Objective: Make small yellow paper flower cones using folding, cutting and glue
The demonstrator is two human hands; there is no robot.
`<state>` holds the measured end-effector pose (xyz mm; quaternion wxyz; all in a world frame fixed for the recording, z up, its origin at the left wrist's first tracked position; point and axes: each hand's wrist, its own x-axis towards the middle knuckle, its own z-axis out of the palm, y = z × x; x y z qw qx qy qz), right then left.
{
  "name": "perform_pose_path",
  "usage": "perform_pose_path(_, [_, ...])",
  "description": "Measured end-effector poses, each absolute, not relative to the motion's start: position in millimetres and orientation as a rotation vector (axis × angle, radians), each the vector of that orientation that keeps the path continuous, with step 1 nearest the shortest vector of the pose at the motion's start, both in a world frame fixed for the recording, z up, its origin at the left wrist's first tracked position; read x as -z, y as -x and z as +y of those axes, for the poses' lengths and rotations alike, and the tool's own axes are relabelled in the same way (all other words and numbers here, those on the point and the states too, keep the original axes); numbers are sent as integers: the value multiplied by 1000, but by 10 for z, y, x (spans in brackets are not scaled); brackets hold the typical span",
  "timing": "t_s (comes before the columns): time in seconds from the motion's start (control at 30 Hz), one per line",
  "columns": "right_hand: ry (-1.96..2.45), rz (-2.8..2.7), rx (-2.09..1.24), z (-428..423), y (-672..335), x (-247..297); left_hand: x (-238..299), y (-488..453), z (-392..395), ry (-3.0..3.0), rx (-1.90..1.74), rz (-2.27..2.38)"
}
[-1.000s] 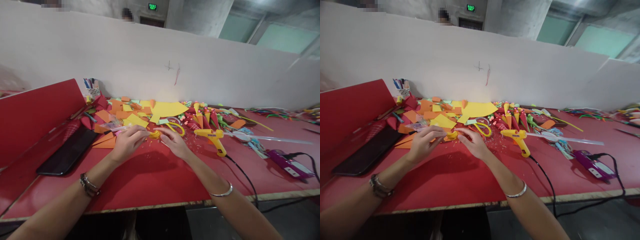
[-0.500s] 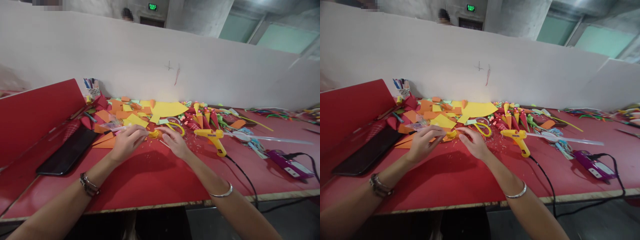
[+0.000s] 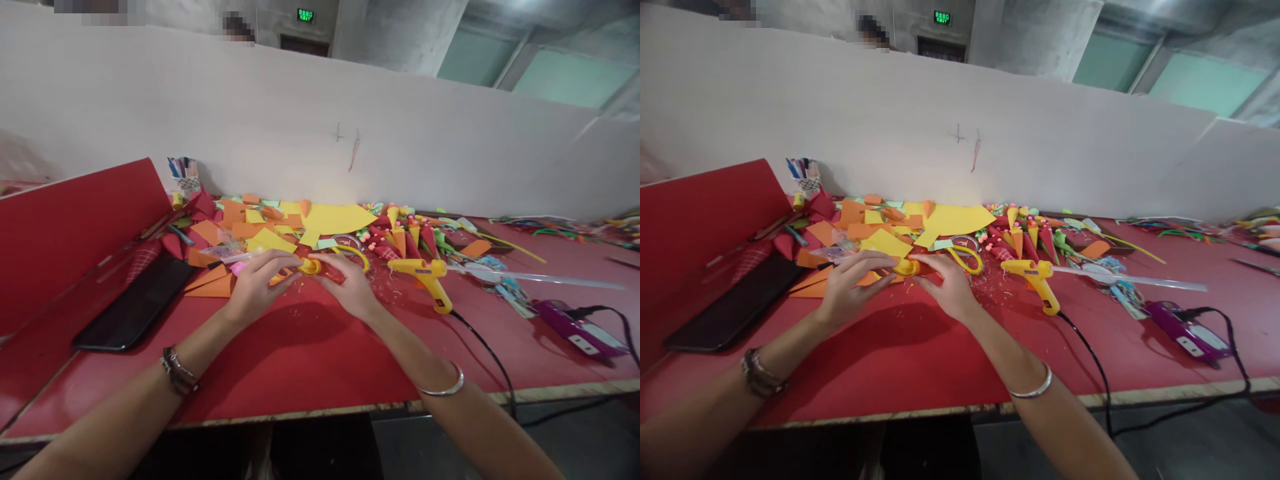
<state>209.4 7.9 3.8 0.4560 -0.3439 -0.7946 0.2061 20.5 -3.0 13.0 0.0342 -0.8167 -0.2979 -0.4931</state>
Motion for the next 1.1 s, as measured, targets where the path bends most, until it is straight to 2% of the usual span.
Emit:
perform_pose_path(0.7, [801,-2027,-434,75,-2063,-37,-106,-222,-13,2577,1416,-877])
perform_pose_path(1.1, [861,-2087,-386,92,-2058,-8,-70,-140,36,2438,983,-831])
